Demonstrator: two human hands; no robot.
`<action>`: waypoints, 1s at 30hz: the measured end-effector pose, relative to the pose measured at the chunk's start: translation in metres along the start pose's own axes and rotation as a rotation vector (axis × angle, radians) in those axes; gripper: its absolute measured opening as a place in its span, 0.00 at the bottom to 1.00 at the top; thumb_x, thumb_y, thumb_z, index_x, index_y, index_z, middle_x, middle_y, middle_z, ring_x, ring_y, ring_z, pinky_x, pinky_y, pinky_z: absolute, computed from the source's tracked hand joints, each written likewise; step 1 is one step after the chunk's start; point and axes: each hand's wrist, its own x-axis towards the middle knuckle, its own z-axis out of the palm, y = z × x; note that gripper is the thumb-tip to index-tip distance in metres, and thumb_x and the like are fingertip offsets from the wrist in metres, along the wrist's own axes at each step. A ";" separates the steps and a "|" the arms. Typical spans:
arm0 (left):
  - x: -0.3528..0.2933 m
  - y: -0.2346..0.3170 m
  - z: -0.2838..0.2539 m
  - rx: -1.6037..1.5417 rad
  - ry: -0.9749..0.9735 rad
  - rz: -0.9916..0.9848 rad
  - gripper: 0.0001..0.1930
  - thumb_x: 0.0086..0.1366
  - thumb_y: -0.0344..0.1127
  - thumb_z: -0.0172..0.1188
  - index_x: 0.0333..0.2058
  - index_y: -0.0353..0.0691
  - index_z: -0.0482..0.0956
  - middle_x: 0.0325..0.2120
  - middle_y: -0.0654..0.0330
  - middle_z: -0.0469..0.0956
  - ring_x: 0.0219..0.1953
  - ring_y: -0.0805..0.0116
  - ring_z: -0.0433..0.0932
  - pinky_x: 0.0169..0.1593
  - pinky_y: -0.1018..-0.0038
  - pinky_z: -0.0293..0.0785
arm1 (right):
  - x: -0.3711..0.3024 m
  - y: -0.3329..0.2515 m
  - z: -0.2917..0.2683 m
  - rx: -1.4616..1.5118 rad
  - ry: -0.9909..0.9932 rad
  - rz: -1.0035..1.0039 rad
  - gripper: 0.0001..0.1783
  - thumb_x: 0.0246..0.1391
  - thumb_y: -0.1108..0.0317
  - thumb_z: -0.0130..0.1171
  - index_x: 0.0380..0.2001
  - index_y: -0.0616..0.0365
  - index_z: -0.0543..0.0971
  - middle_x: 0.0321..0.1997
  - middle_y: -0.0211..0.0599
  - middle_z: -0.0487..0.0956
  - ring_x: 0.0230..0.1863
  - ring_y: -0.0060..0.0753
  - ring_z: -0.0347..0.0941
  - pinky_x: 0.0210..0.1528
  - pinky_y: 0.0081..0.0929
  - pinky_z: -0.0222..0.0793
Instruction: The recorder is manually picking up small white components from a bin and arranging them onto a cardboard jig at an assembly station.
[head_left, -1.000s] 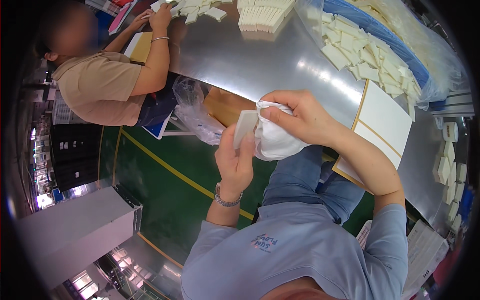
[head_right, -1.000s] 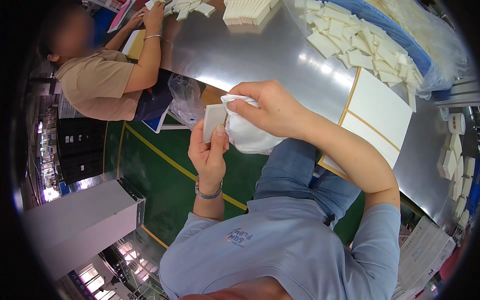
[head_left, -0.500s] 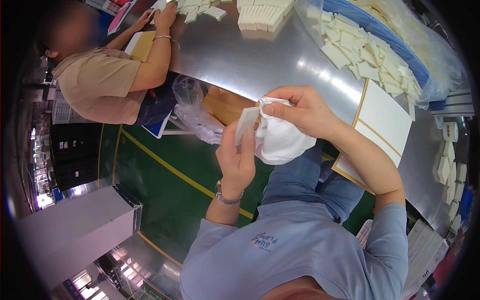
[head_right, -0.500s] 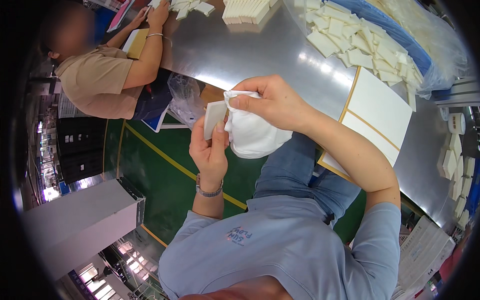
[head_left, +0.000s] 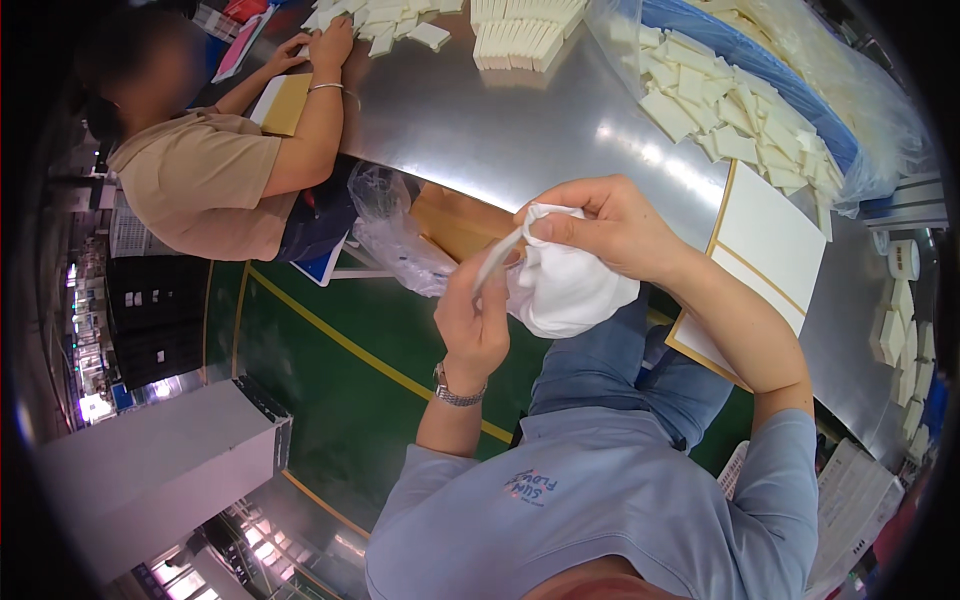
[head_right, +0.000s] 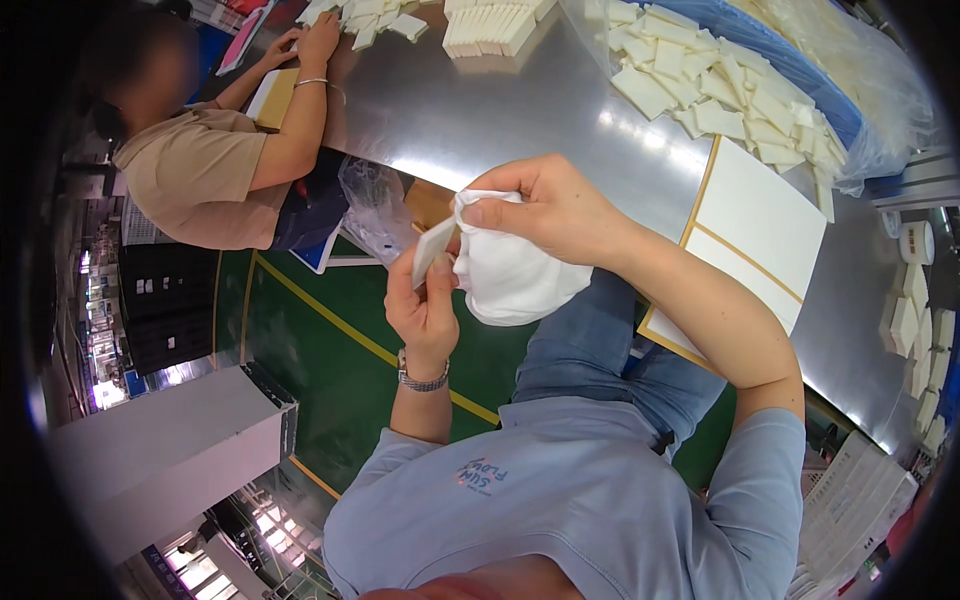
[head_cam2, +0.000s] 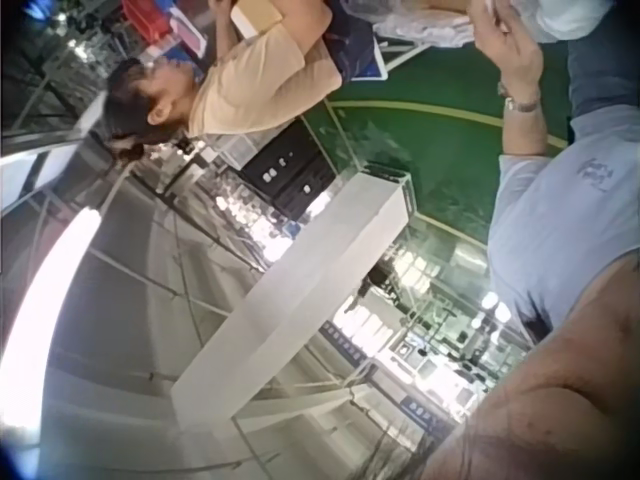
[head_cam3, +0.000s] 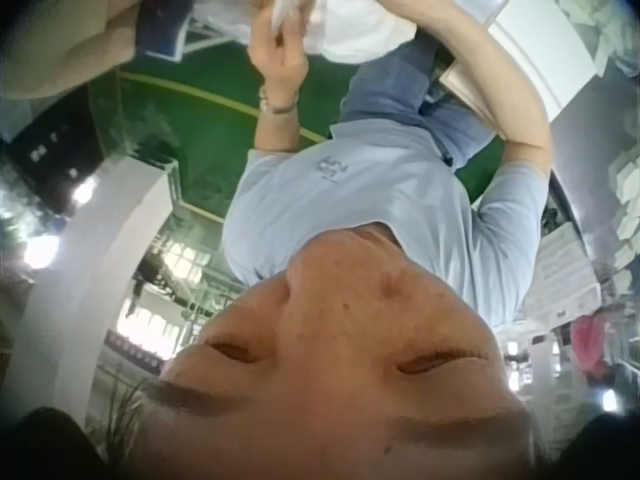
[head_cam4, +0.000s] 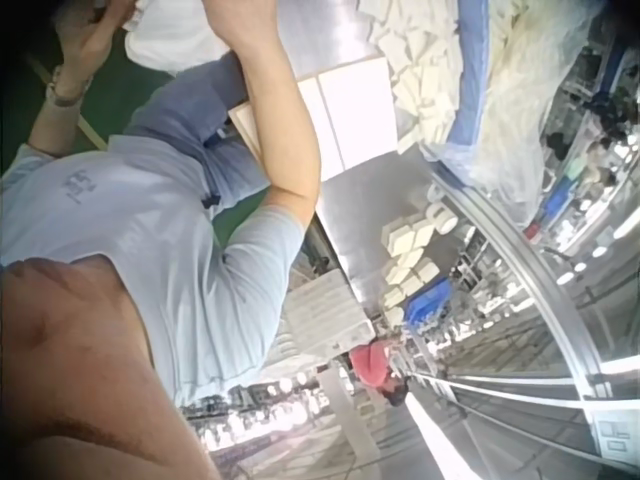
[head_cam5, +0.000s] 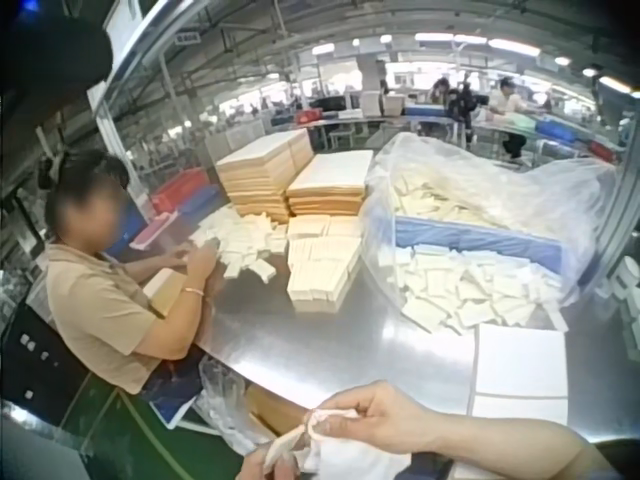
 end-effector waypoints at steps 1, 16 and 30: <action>0.002 0.003 0.001 0.078 -0.028 0.042 0.13 0.71 0.21 0.55 0.52 0.30 0.77 0.42 0.49 0.85 0.41 0.64 0.85 0.44 0.74 0.79 | 0.001 0.000 0.001 -0.086 0.013 -0.011 0.13 0.64 0.67 0.63 0.46 0.65 0.83 0.42 0.37 0.85 0.43 0.24 0.80 0.48 0.24 0.75; 0.008 0.006 0.003 -0.629 0.063 -0.363 0.14 0.73 0.26 0.55 0.54 0.29 0.71 0.39 0.53 0.82 0.22 0.83 0.67 0.24 0.83 0.62 | 0.004 0.002 0.011 -0.516 0.197 -0.276 0.12 0.61 0.71 0.62 0.46 0.63 0.83 0.40 0.42 0.85 0.40 0.32 0.81 0.46 0.28 0.76; 0.015 0.014 -0.018 -0.957 0.094 -0.609 0.15 0.72 0.28 0.56 0.55 0.31 0.71 0.37 0.53 0.82 0.19 0.82 0.64 0.19 0.85 0.56 | -0.013 -0.007 -0.016 -0.603 0.405 -0.277 0.15 0.65 0.65 0.59 0.47 0.66 0.81 0.34 0.35 0.84 0.35 0.26 0.79 0.41 0.27 0.75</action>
